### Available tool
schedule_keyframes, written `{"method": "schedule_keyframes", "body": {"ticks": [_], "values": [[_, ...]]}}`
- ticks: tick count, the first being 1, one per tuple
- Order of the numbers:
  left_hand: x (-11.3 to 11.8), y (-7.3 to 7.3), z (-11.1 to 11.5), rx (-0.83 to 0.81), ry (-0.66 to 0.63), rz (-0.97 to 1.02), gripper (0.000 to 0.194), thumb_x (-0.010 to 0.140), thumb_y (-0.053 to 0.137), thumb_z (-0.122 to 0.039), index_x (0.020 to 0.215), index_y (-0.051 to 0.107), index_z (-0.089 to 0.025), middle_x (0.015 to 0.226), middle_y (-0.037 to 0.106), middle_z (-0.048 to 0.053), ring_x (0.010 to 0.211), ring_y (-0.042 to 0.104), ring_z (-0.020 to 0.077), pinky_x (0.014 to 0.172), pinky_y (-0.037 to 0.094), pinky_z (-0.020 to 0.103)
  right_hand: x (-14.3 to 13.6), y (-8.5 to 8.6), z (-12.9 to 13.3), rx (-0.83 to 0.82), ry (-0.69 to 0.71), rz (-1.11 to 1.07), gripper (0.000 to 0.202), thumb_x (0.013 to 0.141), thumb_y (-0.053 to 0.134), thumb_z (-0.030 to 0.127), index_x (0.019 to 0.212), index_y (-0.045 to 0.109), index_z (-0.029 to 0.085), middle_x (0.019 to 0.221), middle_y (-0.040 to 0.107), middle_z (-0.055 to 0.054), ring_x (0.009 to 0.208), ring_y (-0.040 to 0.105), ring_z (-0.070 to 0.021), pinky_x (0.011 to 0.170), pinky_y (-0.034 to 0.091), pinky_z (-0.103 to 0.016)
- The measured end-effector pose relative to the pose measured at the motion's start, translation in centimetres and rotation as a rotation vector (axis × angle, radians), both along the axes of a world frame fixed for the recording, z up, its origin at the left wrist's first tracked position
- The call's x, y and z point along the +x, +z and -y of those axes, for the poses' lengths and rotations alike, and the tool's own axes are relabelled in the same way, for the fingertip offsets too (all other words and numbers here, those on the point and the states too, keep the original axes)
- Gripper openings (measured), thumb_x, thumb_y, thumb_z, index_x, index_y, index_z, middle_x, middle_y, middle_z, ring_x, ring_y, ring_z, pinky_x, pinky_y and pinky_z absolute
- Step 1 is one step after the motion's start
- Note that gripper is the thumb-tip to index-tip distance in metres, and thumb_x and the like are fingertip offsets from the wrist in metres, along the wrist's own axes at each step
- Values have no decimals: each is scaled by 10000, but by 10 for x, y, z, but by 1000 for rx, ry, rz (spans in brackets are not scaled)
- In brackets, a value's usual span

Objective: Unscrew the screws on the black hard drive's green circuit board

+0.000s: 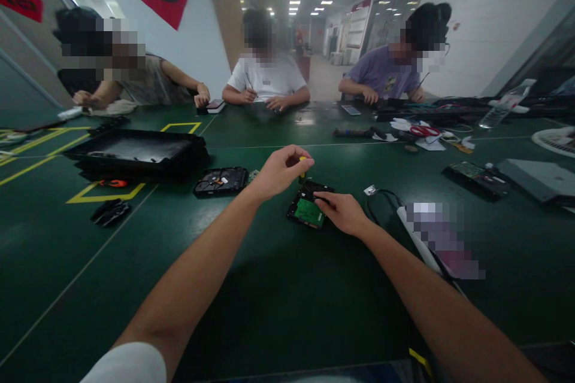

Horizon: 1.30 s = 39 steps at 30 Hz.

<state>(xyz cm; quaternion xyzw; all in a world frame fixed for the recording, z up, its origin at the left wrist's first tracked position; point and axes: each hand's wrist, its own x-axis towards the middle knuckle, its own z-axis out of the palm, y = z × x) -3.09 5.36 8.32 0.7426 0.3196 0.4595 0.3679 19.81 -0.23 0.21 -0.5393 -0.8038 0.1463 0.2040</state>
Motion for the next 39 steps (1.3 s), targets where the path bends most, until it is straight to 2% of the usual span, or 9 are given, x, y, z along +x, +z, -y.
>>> {"method": "schedule_keyframes", "body": {"ticks": [8,19,22,28,39], "values": [[-1,1,1,6,14,14,193,929,708,-356,930,657,-170,818,652,8,696,601,119,652,464,258,0,3,2,-1,-2,2,432,1074,502,463,1403,698,263,932,779,-43,725,651,-166,627,387,-278],[2,1,1,-111,-67,141,202,914,725,-325,950,599,-171,837,724,43,811,725,163,749,539,289,1,-1,0,12,13,-10,428,1076,501,462,1406,694,271,934,779,-41,734,656,-169,645,405,-279],[2,2,1,-81,-91,157,235,902,755,-354,942,603,-179,808,696,21,766,692,147,719,521,278,1,-1,0,13,11,-15,433,1077,496,472,1406,695,273,938,779,-41,740,657,-170,650,404,-281],[-2,-1,-2,39,-75,59,266,936,740,-433,899,703,-172,844,681,31,750,618,139,728,497,286,0,1,1,6,5,-6,435,1076,497,461,1408,695,261,881,762,-34,699,636,-162,633,378,-280],[-3,3,3,-2,-45,15,400,947,700,-560,997,782,-171,885,738,57,809,658,171,766,517,305,1,-1,0,-1,-2,-20,434,1071,506,474,1408,694,274,913,768,-34,722,644,-160,636,386,-273]]}}
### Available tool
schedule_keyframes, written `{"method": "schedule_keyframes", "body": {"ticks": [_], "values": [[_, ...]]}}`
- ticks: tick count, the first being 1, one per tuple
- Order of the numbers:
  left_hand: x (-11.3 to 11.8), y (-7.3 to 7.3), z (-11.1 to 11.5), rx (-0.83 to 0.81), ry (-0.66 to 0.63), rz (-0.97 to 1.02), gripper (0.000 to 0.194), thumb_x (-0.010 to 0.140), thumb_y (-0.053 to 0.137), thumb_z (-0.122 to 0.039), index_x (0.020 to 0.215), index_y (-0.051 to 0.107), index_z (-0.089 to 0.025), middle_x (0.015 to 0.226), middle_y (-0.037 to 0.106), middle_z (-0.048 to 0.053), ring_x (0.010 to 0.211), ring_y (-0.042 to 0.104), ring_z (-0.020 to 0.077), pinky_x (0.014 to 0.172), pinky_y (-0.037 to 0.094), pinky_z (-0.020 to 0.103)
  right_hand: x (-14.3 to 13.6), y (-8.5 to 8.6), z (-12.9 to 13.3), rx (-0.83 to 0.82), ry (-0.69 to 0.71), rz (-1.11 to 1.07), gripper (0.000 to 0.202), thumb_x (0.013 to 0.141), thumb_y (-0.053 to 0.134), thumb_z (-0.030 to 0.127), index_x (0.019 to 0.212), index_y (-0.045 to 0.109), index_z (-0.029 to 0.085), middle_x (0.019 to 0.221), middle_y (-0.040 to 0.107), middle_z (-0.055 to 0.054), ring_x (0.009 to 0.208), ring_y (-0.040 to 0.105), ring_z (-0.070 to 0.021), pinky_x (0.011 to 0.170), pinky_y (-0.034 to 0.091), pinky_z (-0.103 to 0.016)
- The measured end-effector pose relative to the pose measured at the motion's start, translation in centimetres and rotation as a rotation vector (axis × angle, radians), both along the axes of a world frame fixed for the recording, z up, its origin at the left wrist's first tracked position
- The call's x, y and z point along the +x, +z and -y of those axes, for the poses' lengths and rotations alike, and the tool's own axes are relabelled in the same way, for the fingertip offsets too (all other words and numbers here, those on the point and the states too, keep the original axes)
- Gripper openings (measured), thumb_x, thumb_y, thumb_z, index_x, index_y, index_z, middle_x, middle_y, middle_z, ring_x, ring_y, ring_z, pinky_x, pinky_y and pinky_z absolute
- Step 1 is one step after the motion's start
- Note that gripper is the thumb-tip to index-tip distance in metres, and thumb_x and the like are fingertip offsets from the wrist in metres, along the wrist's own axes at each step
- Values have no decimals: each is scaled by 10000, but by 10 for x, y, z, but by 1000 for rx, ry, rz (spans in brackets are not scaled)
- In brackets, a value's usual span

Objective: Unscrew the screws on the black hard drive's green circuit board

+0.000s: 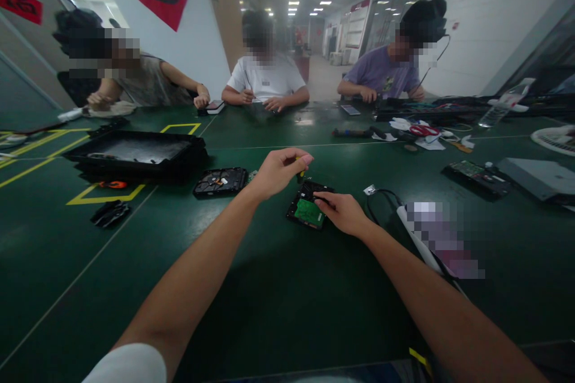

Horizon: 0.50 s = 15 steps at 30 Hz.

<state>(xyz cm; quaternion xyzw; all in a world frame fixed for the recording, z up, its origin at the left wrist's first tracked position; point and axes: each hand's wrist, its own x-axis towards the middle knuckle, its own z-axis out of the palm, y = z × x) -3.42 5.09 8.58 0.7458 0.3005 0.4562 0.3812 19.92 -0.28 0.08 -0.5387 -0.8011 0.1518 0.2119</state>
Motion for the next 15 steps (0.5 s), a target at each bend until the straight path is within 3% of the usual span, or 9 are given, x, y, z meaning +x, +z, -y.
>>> {"method": "schedule_keyframes", "body": {"ticks": [5,15], "values": [[-1,1,1,-28,-67,-8,417,944,698,-569,1036,792,-174,986,765,79,889,686,189,821,539,320,-1,2,1,5,5,4,439,1071,504,471,1412,692,269,914,773,-40,736,656,-168,646,396,-278],[0,4,3,-16,-11,-12,426,939,694,-582,998,791,-172,907,752,67,840,673,184,799,542,322,-1,-1,0,8,1,5,435,1072,500,470,1402,700,268,897,769,-37,723,653,-167,641,397,-278]]}}
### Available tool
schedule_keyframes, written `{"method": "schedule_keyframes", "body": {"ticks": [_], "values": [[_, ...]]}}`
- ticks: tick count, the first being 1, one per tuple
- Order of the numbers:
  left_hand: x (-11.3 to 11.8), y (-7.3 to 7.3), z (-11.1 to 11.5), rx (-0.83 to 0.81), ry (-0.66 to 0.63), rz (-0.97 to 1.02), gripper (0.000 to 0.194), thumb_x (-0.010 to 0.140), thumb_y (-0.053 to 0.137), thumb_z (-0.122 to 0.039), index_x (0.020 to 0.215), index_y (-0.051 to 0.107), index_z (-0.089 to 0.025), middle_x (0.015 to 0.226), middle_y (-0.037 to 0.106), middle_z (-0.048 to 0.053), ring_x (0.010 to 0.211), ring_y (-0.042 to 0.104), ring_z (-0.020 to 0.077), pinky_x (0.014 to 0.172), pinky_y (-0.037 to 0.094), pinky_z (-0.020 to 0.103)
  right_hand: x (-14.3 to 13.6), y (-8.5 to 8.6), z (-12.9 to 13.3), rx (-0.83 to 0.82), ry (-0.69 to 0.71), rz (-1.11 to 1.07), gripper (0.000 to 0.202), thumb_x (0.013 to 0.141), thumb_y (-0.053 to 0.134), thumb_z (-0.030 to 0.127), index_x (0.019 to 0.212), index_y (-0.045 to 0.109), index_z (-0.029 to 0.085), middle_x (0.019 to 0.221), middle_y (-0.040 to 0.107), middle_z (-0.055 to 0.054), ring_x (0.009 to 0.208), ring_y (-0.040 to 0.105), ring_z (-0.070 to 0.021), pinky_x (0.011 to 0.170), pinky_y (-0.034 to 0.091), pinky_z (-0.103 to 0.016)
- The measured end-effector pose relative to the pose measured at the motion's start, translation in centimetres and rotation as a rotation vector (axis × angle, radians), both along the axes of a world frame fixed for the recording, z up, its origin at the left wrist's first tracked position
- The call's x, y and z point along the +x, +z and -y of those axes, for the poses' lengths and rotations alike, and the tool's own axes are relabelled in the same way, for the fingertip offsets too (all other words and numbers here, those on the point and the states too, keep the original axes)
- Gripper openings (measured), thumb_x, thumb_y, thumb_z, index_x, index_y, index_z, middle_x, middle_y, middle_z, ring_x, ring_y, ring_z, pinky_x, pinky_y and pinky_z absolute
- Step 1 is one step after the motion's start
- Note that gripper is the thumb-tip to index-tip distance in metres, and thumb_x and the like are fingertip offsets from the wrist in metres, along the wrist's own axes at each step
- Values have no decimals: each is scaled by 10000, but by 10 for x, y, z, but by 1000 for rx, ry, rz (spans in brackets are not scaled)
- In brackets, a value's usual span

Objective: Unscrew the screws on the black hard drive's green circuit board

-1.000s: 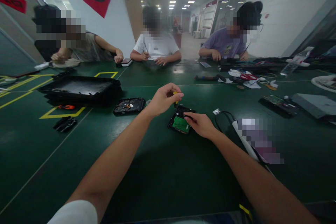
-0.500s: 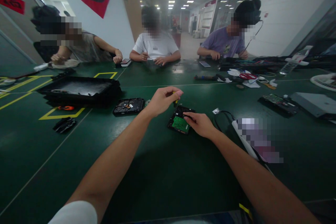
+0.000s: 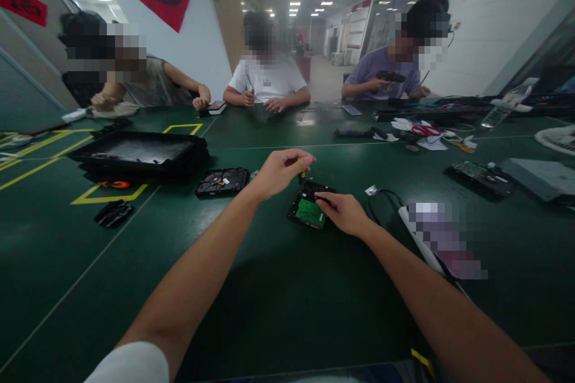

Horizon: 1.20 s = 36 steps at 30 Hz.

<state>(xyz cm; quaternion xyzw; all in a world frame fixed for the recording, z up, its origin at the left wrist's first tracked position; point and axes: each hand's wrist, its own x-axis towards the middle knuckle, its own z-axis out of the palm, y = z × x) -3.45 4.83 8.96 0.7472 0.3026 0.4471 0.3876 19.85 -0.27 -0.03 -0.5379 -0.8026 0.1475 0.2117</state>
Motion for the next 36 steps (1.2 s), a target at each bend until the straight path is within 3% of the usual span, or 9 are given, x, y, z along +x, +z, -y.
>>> {"method": "schedule_keyframes", "body": {"ticks": [16,36], "values": [[0,-4,-3,-41,5,36,453,953,674,-600,1054,791,-174,938,755,62,850,679,173,795,539,302,-1,5,1,-7,5,7,442,1070,495,471,1406,696,267,868,768,-33,693,648,-168,623,390,-283],[-3,-3,-6,65,62,-58,411,1012,601,-534,1085,808,-186,1005,777,69,935,692,195,859,529,322,1,-2,-2,17,13,-1,438,1075,495,474,1404,700,269,857,761,-31,688,646,-163,630,394,-278]]}}
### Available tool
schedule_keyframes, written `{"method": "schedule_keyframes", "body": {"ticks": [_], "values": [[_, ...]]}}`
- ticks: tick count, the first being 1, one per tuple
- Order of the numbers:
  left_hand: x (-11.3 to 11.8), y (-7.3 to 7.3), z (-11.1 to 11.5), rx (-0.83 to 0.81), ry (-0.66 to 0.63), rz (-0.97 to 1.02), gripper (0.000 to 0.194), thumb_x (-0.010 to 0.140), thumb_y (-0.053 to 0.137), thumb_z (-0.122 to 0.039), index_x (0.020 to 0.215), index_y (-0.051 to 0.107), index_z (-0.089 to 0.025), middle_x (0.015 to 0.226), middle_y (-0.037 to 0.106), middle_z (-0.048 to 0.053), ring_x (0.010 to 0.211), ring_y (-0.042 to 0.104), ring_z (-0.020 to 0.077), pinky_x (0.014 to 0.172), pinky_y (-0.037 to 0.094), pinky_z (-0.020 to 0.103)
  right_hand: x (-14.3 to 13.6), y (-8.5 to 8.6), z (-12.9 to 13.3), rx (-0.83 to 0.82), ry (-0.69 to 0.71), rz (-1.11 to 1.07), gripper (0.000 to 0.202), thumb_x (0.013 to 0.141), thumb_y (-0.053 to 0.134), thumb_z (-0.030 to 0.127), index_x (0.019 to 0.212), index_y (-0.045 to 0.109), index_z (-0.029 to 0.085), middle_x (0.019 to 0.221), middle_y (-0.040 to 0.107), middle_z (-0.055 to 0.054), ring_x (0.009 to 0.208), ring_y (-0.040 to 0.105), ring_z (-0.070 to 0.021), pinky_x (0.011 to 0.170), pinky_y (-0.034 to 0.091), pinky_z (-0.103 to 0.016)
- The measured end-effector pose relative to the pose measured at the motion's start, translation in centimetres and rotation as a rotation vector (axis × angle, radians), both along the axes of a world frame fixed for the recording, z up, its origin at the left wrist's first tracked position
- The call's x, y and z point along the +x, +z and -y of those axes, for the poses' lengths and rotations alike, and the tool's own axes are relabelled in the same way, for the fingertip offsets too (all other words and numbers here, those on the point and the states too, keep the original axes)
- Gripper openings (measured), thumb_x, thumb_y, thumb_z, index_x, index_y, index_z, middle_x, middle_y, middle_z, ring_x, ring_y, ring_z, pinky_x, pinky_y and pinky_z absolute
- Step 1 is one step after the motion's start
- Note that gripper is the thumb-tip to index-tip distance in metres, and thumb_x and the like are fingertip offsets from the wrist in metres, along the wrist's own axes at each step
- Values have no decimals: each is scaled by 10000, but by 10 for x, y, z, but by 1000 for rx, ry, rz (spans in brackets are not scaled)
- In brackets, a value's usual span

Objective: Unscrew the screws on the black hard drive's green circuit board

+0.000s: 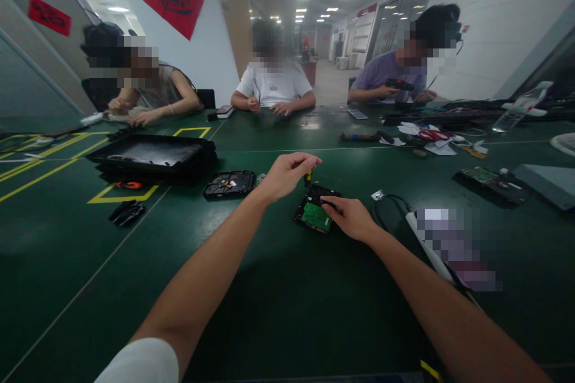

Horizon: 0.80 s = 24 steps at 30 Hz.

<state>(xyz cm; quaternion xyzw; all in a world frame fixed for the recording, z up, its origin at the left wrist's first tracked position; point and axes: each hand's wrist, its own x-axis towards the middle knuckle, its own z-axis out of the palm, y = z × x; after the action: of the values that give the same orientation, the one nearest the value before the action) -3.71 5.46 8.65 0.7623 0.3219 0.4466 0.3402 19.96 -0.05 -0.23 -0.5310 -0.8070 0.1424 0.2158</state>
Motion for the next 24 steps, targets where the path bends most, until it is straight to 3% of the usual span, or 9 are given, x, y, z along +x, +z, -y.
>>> {"method": "schedule_keyframes", "body": {"ticks": [11,20,24], "values": [[-3,3,0,95,64,-52,364,1019,613,-488,1122,824,-210,1098,799,81,1026,712,227,958,534,350,1,-2,-1,-9,8,-4,445,1074,498,475,1414,690,261,827,752,-25,658,630,-165,612,383,-286],[-3,0,0,-5,28,-37,418,1012,605,-524,1186,806,-202,1075,776,89,815,674,164,607,507,232,0,0,-1,7,7,6,437,1075,496,472,1402,697,264,862,767,-33,680,648,-166,616,385,-279],[0,1,2,-107,-25,33,458,991,624,-548,1185,791,-169,1010,752,90,733,638,142,534,499,217,-1,0,0,-1,0,8,437,1073,499,473,1402,696,263,849,766,-30,667,643,-164,610,383,-278]]}}
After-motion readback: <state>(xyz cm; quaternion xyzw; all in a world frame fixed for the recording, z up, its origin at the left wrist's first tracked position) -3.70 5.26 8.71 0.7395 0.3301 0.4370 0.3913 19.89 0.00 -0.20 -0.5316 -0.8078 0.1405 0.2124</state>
